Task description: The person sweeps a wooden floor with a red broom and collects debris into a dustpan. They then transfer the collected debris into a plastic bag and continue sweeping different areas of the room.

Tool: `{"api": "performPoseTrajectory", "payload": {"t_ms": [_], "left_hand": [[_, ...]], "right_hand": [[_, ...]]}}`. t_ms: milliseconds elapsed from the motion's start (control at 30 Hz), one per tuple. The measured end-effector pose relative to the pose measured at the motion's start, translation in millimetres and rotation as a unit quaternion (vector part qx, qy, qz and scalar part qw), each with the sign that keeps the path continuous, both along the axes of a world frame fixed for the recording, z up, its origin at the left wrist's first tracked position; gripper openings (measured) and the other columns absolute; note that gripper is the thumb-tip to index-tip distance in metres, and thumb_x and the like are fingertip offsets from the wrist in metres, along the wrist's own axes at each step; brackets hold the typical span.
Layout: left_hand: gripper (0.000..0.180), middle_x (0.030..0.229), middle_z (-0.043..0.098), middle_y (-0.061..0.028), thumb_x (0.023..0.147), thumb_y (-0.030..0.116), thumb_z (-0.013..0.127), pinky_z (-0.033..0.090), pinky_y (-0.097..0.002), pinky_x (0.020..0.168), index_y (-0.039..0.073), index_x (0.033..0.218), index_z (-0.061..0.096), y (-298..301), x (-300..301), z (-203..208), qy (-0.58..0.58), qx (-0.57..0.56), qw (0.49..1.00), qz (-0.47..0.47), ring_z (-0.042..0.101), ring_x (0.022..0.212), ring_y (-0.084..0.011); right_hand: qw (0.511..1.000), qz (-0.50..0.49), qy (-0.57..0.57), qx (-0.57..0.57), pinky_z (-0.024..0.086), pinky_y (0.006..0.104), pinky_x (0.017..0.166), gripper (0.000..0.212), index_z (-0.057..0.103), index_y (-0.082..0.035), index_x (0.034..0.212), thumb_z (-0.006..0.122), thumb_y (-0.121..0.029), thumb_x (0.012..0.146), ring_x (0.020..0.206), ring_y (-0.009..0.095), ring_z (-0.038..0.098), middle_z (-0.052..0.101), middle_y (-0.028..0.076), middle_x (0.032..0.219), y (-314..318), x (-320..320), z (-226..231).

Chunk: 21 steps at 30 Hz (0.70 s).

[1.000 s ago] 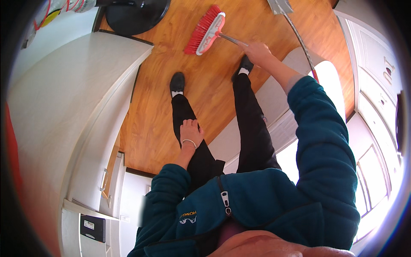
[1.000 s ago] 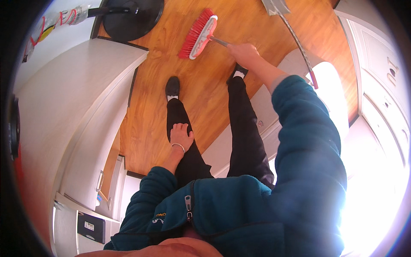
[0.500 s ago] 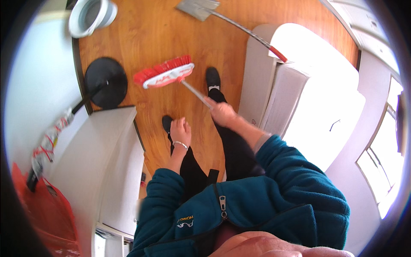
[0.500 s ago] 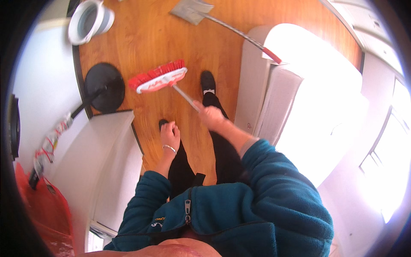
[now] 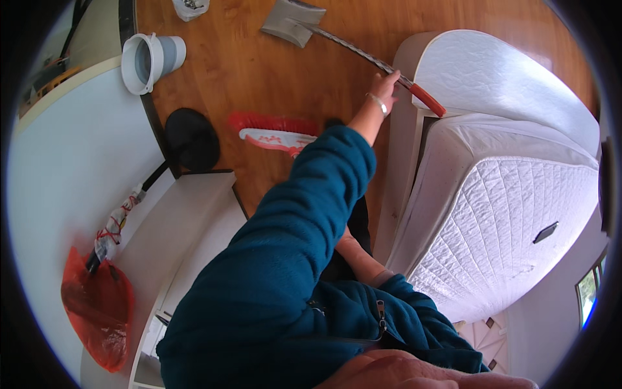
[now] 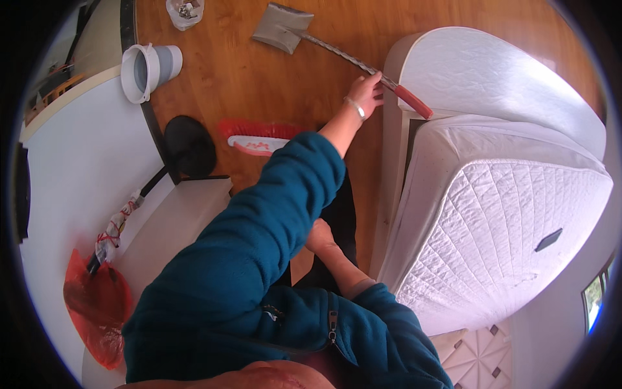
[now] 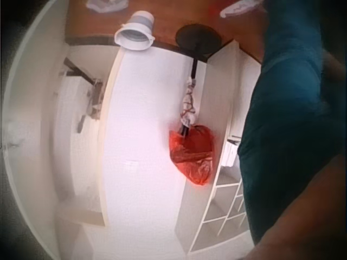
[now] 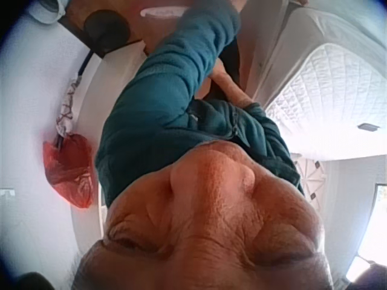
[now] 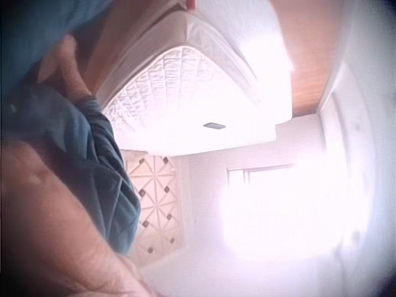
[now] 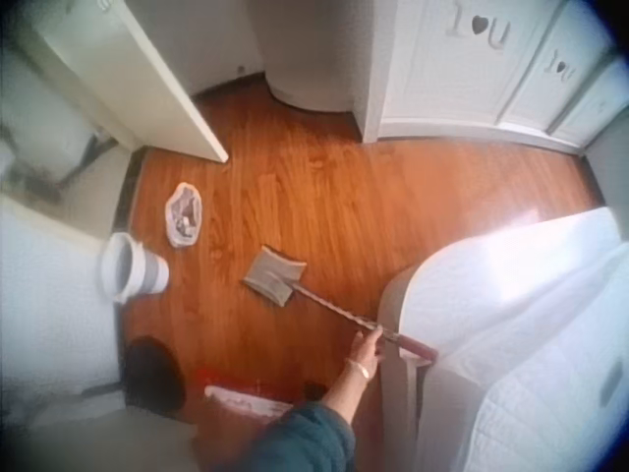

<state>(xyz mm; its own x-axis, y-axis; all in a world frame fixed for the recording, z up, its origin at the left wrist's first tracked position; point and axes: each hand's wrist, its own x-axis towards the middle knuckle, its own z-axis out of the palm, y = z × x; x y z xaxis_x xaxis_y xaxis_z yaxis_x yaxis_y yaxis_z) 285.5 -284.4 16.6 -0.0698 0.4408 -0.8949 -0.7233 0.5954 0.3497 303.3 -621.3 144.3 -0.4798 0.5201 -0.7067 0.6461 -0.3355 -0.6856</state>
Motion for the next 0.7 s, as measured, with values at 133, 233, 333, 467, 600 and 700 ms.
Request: {"api": "performPoseTrajectory", "payload": {"t_ms": [133,233,333,467,600,700], "left_hand": [[0.022,0.085,0.056,-0.0058,0.084,0.025,0.065,0.043,-0.0587,0.078,0.010,0.091,0.050,16,18,-5,-0.026,-0.006,0.996,0.080,0.060,0.081,-0.0284],[0.016,0.079,0.051,-0.0029,0.086,0.023,0.062,0.050,-0.0535,0.069,0.011,0.088,0.052,10,-2,12,-0.054,0.067,0.991,0.098,0.060,0.076,-0.0270],[0.024,0.092,0.050,-0.0069,0.086,0.023,0.059,0.054,-0.0493,0.066,0.007,0.102,0.050,12,-12,28,-0.012,0.016,1.000,0.011,0.060,0.076,-0.0278],[0.045,0.106,0.049,-0.0107,0.083,0.029,0.061,0.052,-0.0487,0.071,0.004,0.118,0.047,-7,-15,29,0.034,-0.067,0.995,-0.067,0.055,0.091,-0.0289],[0.045,0.109,0.052,-0.0122,0.078,0.027,0.067,0.048,-0.0533,0.078,0.001,0.110,0.050,8,10,-4,0.046,-0.067,0.996,-0.045,0.052,0.100,-0.0325],[0.018,0.076,0.055,-0.0078,0.086,0.021,0.060,0.050,-0.0475,0.067,0.005,0.090,0.050,22,27,-20,-0.069,-0.043,0.992,0.093,0.057,0.073,-0.0269]], "right_hand": [[0.992,-0.044,-0.029,-0.111,0.049,0.0456,0.083,0.035,0.061,-0.002,0.103,0.059,-0.029,0.080,0.097,0.040,0.060,0.064,0.023,0.100,-1,4,-9],[0.988,-0.134,-0.016,-0.074,0.050,0.0471,0.077,0.027,0.061,-0.002,0.100,0.056,-0.020,0.080,0.089,0.042,0.061,0.065,0.023,0.094,13,-3,1],[0.994,-0.079,-0.059,-0.054,0.051,0.0491,0.075,0.022,0.061,0.000,0.097,0.052,-0.012,0.080,0.084,0.044,0.061,0.065,0.024,0.089,26,-12,12],[0.992,-0.057,-0.081,-0.074,0.051,0.0481,0.076,0.024,0.062,0.000,0.096,0.051,-0.014,0.081,0.085,0.043,0.062,0.064,0.025,0.090,28,-18,14],[0.991,0.041,-0.029,-0.123,0.045,0.0436,0.092,0.049,0.053,-0.003,0.121,0.060,-0.030,0.080,0.110,0.038,0.054,0.057,0.024,0.117,20,-11,-3],[0.913,-0.239,0.096,-0.316,0.035,0.0380,0.105,0.074,0.041,-0.006,0.135,0.068,-0.043,0.077,0.129,0.033,0.040,0.042,0.019,0.139,14,-5,-14]]}}
